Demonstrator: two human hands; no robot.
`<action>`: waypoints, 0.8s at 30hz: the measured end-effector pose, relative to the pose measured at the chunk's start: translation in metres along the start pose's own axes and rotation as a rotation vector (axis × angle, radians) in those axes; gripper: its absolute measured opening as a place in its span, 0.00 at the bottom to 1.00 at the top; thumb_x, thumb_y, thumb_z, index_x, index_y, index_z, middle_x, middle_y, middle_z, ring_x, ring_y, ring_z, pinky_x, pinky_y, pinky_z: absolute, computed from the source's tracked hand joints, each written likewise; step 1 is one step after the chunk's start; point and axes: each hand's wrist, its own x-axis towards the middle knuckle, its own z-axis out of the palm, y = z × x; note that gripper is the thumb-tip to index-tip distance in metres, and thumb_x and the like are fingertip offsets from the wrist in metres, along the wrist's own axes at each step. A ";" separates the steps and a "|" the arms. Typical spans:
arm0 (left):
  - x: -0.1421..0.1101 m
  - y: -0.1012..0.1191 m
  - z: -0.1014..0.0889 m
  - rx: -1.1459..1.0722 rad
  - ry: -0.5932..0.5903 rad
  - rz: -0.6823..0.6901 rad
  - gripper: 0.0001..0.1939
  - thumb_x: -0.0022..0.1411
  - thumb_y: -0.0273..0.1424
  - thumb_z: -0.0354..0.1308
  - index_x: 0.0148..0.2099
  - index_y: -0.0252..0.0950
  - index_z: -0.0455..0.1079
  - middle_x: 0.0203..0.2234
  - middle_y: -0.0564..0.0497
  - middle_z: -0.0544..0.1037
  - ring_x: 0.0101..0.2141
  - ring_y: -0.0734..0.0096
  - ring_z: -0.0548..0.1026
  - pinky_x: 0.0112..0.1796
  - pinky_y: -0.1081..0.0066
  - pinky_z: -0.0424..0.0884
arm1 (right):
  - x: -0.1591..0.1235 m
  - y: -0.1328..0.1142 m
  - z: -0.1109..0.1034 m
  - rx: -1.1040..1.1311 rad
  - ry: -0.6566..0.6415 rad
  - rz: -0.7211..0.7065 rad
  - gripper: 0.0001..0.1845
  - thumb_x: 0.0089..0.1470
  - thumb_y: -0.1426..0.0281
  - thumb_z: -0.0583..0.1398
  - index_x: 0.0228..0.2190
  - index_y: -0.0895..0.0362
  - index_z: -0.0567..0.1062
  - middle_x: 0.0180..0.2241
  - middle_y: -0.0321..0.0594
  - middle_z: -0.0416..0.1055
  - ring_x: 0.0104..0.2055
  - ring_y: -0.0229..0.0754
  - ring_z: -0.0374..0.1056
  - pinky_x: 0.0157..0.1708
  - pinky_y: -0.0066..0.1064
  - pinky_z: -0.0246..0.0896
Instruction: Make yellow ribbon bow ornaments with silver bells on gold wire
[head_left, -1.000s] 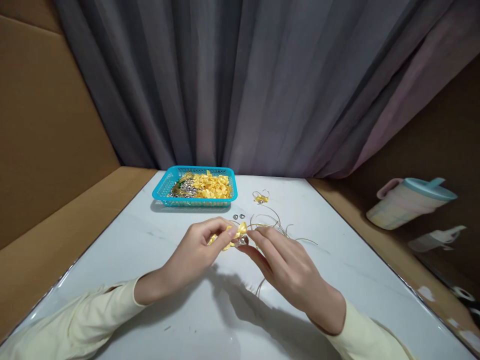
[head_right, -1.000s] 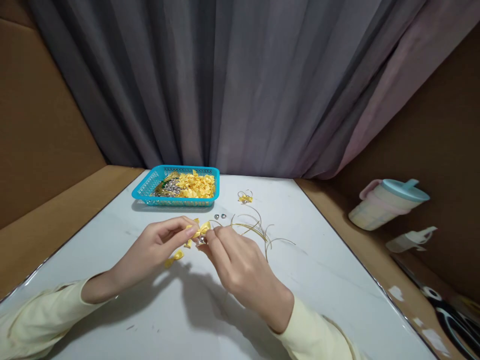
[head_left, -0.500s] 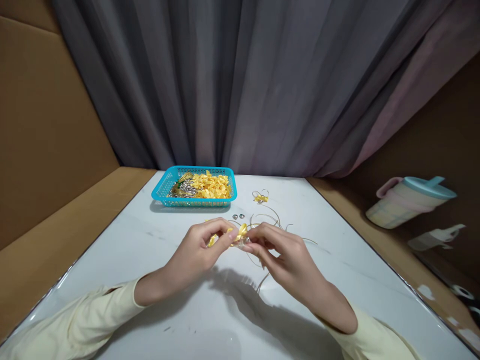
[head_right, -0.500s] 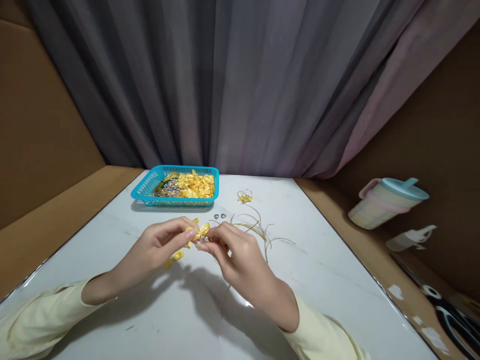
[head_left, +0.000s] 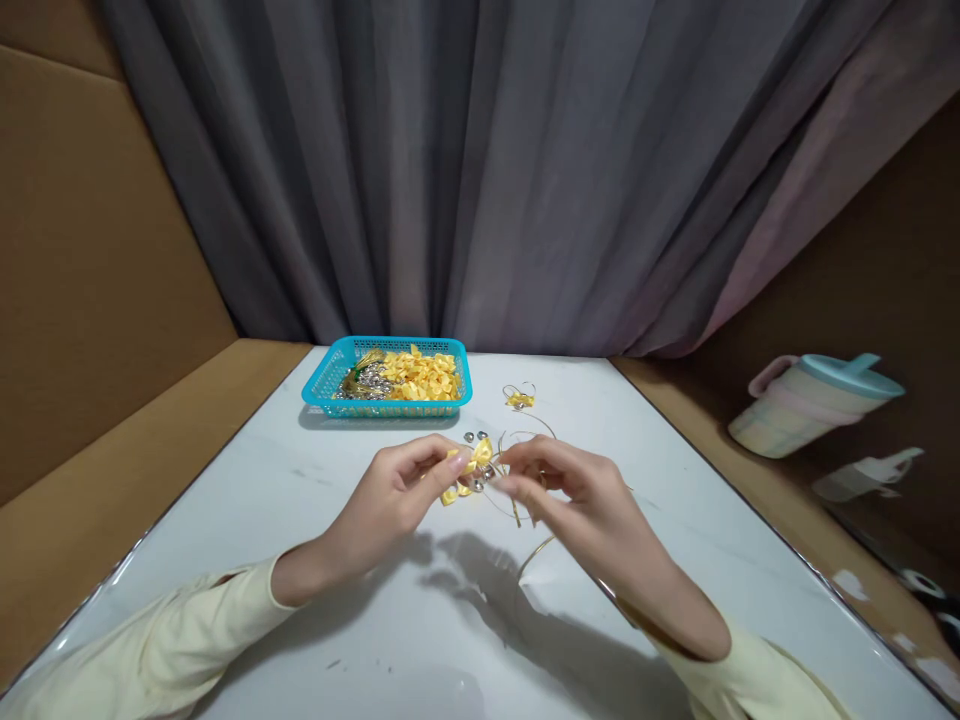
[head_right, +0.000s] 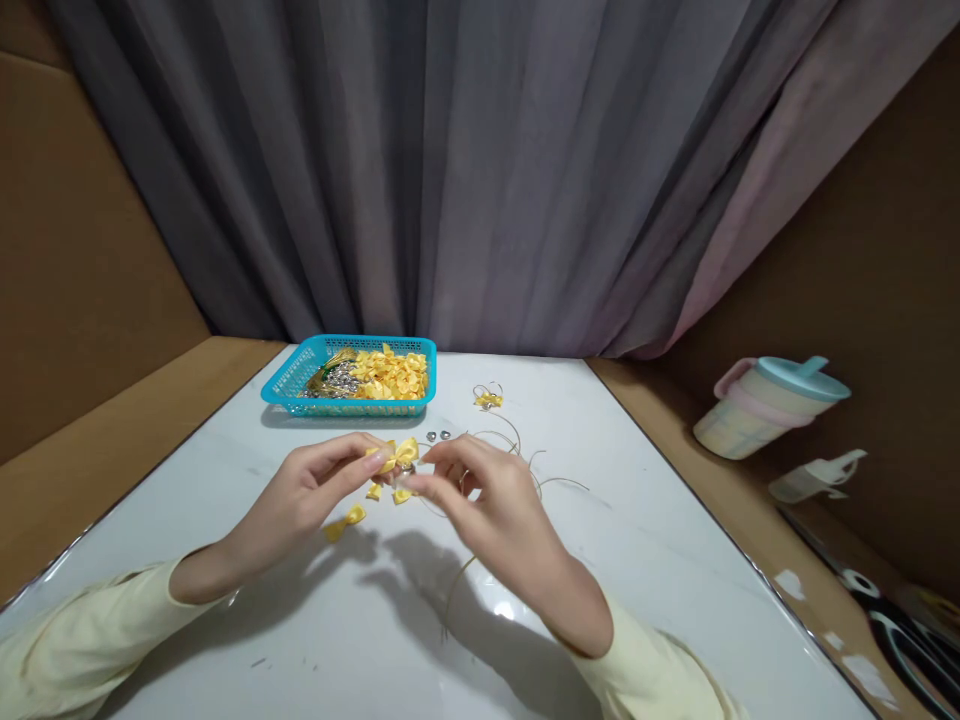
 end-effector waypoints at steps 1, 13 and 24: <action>0.000 0.001 -0.001 -0.023 -0.007 -0.003 0.11 0.63 0.33 0.50 0.32 0.34 0.69 0.28 0.51 0.74 0.32 0.71 0.70 0.33 0.72 0.65 | 0.004 0.001 -0.005 0.086 -0.027 0.083 0.12 0.52 0.62 0.60 0.28 0.59 0.73 0.21 0.36 0.67 0.21 0.34 0.61 0.22 0.26 0.58; -0.004 -0.003 -0.001 -0.233 -0.170 0.061 0.10 0.63 0.31 0.52 0.32 0.34 0.71 0.30 0.51 0.73 0.33 0.72 0.71 0.36 0.73 0.68 | 0.042 0.073 -0.004 0.737 -0.150 0.582 0.08 0.43 0.82 0.62 0.30 0.65 0.77 0.30 0.45 0.77 0.29 0.35 0.72 0.32 0.23 0.68; -0.007 -0.004 0.003 -0.391 -0.253 -0.019 0.11 0.62 0.35 0.55 0.32 0.34 0.71 0.28 0.50 0.73 0.31 0.71 0.72 0.36 0.69 0.70 | 0.038 0.075 0.011 0.682 0.036 0.517 0.08 0.43 0.76 0.65 0.30 0.64 0.75 0.26 0.43 0.76 0.29 0.37 0.73 0.37 0.29 0.69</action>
